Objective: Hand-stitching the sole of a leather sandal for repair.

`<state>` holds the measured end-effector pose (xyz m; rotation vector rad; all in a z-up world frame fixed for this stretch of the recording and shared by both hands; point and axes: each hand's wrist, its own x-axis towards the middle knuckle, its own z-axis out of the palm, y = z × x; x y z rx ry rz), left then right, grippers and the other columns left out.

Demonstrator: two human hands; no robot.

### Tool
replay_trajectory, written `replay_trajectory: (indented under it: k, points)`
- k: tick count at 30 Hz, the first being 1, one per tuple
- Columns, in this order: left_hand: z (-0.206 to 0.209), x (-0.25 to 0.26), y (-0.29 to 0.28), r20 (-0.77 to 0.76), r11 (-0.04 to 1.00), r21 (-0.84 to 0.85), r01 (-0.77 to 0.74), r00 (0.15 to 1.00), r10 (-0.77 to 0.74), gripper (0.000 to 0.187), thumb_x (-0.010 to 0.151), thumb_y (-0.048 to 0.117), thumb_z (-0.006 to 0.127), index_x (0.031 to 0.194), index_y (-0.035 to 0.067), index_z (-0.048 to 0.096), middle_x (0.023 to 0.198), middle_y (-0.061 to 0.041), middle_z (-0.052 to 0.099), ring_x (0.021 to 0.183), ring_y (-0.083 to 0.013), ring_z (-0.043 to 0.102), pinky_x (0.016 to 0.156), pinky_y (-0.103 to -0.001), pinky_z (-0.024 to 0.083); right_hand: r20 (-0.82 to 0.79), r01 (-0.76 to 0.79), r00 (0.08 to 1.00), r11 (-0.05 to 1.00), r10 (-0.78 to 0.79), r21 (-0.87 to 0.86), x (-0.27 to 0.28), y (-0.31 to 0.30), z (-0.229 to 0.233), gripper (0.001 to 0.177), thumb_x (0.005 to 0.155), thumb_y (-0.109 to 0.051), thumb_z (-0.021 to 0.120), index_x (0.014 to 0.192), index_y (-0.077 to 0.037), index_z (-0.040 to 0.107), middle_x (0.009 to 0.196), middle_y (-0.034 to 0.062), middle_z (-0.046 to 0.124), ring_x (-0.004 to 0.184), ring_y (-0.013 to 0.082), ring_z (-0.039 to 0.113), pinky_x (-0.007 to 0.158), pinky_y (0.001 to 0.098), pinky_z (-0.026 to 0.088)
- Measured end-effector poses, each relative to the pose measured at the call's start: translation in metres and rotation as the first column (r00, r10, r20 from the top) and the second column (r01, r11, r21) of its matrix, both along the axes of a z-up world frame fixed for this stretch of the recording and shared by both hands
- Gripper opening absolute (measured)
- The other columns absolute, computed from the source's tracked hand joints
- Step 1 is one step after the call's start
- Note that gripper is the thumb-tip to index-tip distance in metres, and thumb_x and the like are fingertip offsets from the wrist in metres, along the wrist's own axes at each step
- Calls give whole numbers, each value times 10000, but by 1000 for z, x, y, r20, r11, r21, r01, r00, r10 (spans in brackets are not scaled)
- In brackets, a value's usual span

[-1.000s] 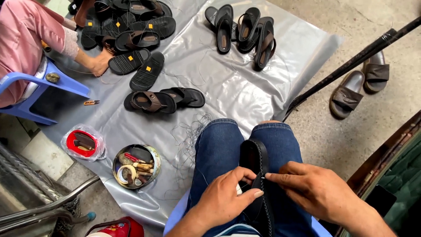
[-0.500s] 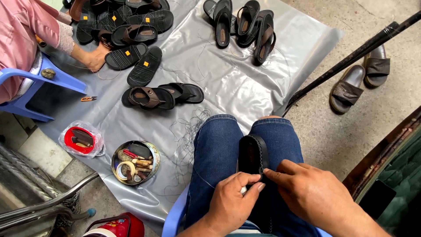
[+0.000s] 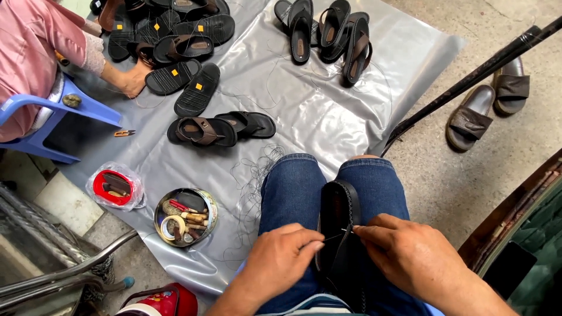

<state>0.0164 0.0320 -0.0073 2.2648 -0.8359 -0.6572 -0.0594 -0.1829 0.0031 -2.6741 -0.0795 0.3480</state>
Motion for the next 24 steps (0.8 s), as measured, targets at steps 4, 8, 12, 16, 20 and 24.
replay_trajectory:
  k: [4,8,12,16,20,24]
  points:
    - [15,10,2,-230,987,125,-100,965,127,132,761,265,572,819,237,687,815,85,646,758,-124,631,707,-279,458,10,-7,1000,998,6,55,2,-3,0,248,800,-308,546,1018,-248,649,832,-91,614,656,184,652,510,374,532]
    - [-2,-6,-9,-822,807,-328,-491,569,12,99,807,132,606,845,49,643,1125,-117,618,652,-117,619,396,-178,495,-2,8,1000,994,-8,110,0,-3,-3,241,787,-287,556,1001,-239,657,819,-89,628,679,166,657,522,361,533]
    - [-5,-10,-25,-685,852,-300,-430,718,122,101,823,99,621,886,131,694,889,-6,600,525,-54,560,456,-150,405,27,33,999,988,-37,148,-2,-4,-2,254,792,-299,566,1020,-230,657,815,-97,633,679,136,663,515,329,535]
    - [4,-3,-29,-244,952,-133,-275,940,237,180,784,185,581,953,225,628,857,41,652,815,-128,646,754,-256,468,-26,104,994,986,-101,127,-4,-1,-3,245,782,-343,571,999,-284,668,839,-124,634,671,143,668,523,337,537]
    - [13,-1,-31,-199,995,-87,-53,979,35,258,785,174,497,1041,205,485,875,17,610,823,-180,626,701,-366,464,-37,142,990,982,-139,126,-6,1,-3,262,782,-363,570,1023,-307,655,866,-146,637,673,133,674,508,339,544]
    - [26,0,-34,-201,999,-28,47,978,-51,415,826,143,419,1205,282,513,838,-58,490,686,-329,579,618,-468,464,32,64,997,985,-70,158,-8,-2,-5,271,806,-310,552,1063,-258,619,832,-86,604,630,152,653,475,345,530]
